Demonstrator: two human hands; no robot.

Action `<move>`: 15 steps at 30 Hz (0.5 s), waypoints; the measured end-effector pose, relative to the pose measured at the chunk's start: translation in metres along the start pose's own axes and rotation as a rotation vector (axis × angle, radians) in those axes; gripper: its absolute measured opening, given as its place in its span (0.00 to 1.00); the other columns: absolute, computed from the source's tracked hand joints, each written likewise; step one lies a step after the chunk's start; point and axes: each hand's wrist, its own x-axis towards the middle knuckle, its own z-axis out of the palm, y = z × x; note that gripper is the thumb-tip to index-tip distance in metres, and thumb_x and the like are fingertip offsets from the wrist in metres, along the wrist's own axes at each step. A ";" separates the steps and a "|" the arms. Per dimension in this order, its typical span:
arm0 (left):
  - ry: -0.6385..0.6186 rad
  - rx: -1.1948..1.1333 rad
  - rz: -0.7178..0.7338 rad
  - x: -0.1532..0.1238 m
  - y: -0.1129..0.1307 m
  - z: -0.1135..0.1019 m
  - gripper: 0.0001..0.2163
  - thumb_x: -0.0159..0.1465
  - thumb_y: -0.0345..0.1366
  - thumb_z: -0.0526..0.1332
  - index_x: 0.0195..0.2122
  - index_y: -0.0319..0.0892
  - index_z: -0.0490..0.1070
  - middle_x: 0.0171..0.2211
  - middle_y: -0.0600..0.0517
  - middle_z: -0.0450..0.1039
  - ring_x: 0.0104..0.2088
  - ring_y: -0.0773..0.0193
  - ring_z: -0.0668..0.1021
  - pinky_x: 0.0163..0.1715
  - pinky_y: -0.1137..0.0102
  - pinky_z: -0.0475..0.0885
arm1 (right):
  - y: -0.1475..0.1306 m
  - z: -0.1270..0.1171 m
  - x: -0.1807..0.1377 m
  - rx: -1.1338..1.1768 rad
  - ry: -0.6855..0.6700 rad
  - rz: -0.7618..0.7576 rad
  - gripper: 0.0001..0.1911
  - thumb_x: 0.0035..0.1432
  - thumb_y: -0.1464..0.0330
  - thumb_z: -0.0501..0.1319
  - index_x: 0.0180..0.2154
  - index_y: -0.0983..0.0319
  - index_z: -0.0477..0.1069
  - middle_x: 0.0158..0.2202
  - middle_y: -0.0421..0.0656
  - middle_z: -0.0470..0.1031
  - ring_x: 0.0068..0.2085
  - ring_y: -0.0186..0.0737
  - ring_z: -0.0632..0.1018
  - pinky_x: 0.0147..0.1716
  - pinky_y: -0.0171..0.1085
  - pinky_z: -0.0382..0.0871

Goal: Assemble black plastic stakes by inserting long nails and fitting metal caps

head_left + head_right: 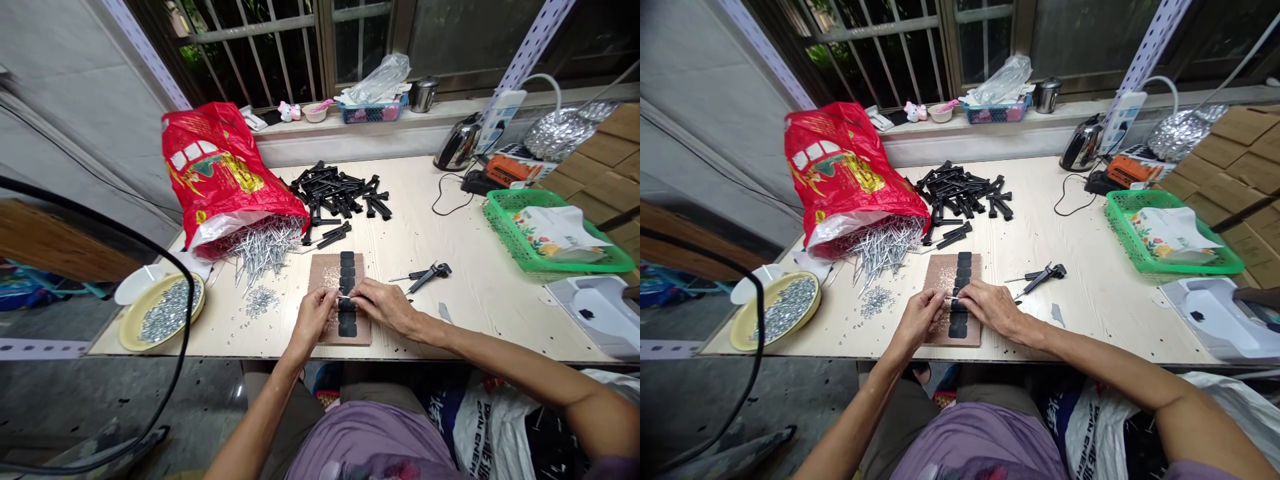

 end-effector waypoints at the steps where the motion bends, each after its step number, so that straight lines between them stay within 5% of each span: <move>1: 0.013 0.011 0.002 0.000 0.000 -0.001 0.18 0.57 0.52 0.59 0.29 0.40 0.66 0.15 0.61 0.57 0.12 0.75 0.56 0.11 0.78 0.50 | -0.001 0.000 0.000 0.008 -0.008 0.009 0.09 0.65 0.66 0.53 0.40 0.59 0.70 0.37 0.42 0.73 0.35 0.35 0.74 0.32 0.32 0.64; 8: 0.006 0.070 -0.001 -0.002 0.007 -0.005 0.17 0.54 0.50 0.63 0.26 0.39 0.68 0.14 0.61 0.55 0.13 0.76 0.57 0.12 0.77 0.48 | 0.002 0.004 0.004 0.040 0.008 0.003 0.04 0.62 0.68 0.56 0.38 0.59 0.69 0.35 0.40 0.73 0.35 0.34 0.73 0.32 0.32 0.63; 15: -0.134 -0.141 -0.209 0.002 0.005 -0.008 0.18 0.51 0.50 0.66 0.28 0.38 0.66 0.16 0.62 0.54 0.14 0.78 0.52 0.12 0.79 0.43 | 0.004 0.008 0.005 -0.143 0.056 -0.086 0.05 0.62 0.68 0.56 0.34 0.60 0.69 0.33 0.42 0.72 0.35 0.37 0.72 0.33 0.35 0.60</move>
